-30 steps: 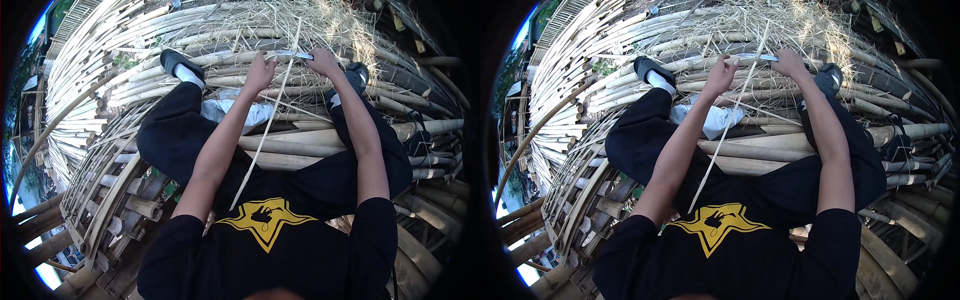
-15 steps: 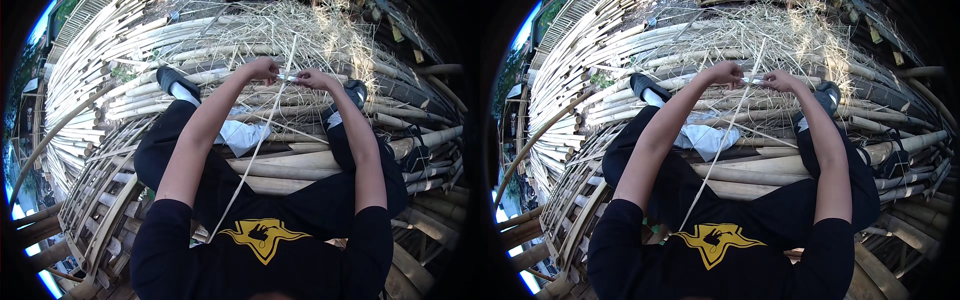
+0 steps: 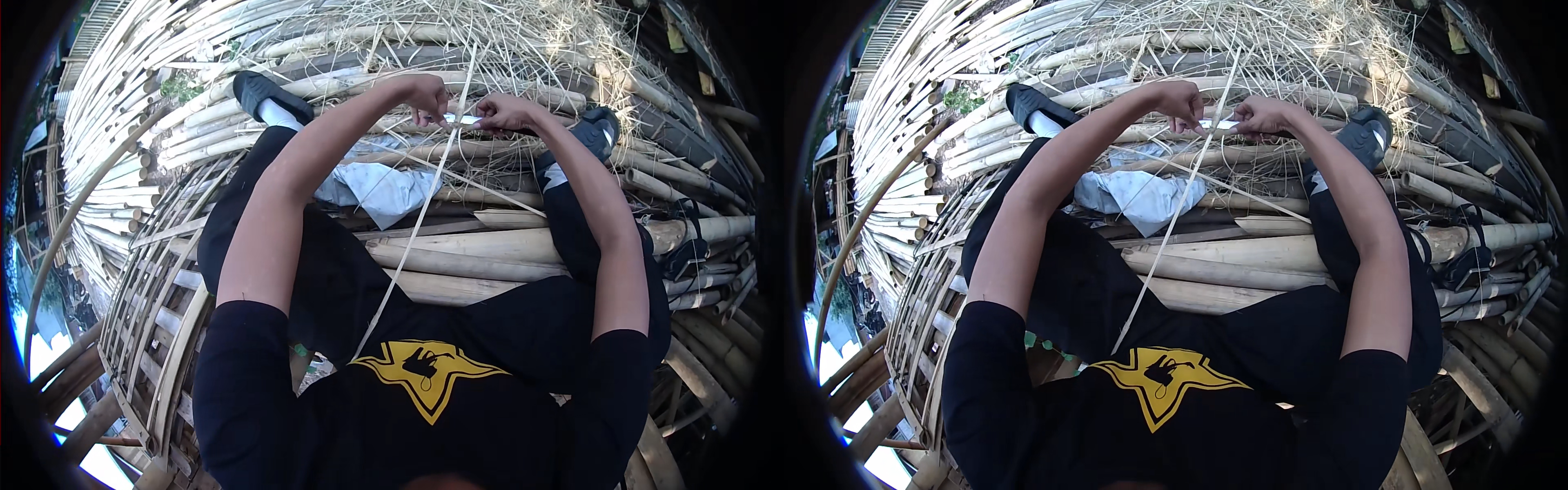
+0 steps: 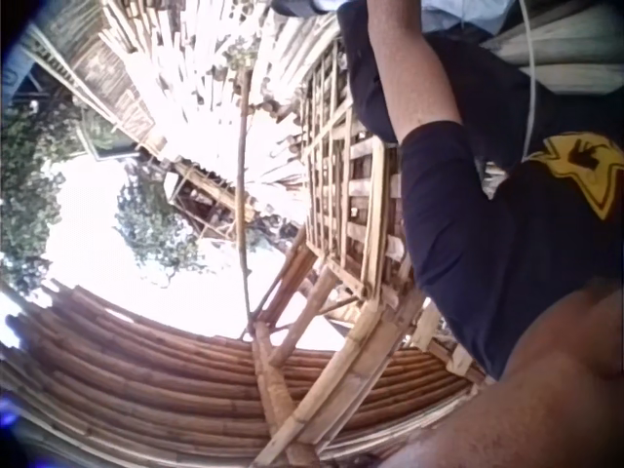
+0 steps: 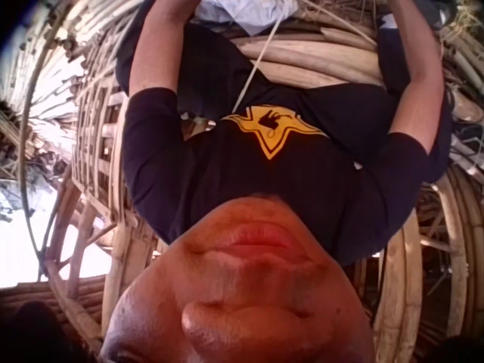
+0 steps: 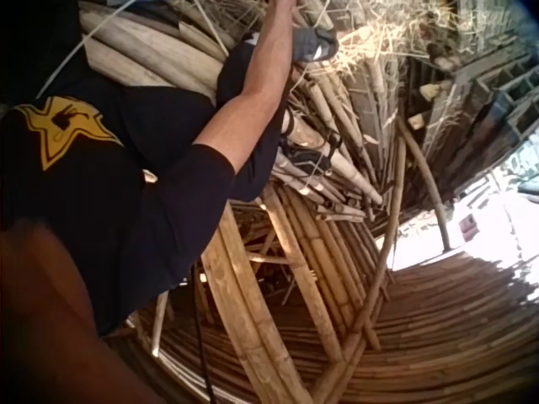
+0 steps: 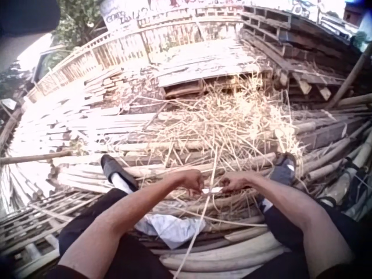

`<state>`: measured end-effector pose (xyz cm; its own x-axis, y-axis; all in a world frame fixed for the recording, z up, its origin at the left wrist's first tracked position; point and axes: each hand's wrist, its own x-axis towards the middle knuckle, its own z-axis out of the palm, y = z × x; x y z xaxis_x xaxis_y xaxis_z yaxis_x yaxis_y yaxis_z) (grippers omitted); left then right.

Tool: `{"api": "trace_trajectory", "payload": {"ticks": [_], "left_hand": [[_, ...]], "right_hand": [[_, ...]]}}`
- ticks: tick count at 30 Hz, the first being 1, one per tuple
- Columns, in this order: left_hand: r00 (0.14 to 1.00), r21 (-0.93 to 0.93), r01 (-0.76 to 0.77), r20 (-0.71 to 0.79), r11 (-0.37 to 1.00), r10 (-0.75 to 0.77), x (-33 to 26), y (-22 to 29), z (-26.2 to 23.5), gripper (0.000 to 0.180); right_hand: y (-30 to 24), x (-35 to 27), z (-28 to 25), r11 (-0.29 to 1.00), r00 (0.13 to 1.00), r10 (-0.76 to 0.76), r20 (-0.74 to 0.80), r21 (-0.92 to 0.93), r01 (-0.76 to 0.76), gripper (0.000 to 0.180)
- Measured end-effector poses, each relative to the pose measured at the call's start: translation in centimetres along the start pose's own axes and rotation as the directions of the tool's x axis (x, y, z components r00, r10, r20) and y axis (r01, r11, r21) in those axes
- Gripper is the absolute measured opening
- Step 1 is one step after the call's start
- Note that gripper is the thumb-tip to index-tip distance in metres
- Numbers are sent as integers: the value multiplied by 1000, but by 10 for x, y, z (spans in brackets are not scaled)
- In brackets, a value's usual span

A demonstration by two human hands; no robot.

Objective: The person is using a knife to shave a thin strip of bamboo by hand while sitting on a pile of bamboo poles.

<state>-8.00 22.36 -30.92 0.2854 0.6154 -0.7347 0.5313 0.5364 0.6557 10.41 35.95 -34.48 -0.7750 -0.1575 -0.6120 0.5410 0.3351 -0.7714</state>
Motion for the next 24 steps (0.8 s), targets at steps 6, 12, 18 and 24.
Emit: {"api": "trace_trajectory", "payload": {"ticks": [6,12,18,24], "left_hand": [[999,221,-12,-33,975,20,3,3,2,28],[998,272,-24,-46,962,38,10,-1,0,28],[970,205,-36,-228,978,84,-10,-2,10,32],[639,-277,161,-702,947,-313,-37,2,87,67]], "right_hand": [[-10,-5,12,999,996,41,-74,-17,-42,29],[-8,-9,25,999,975,38,-217,-22,-44,28],[2,-29,64,842,808,-283,-516,-538,-49,38],[20,-15,88,848,673,-139,-726,-439,-298,29]]}}
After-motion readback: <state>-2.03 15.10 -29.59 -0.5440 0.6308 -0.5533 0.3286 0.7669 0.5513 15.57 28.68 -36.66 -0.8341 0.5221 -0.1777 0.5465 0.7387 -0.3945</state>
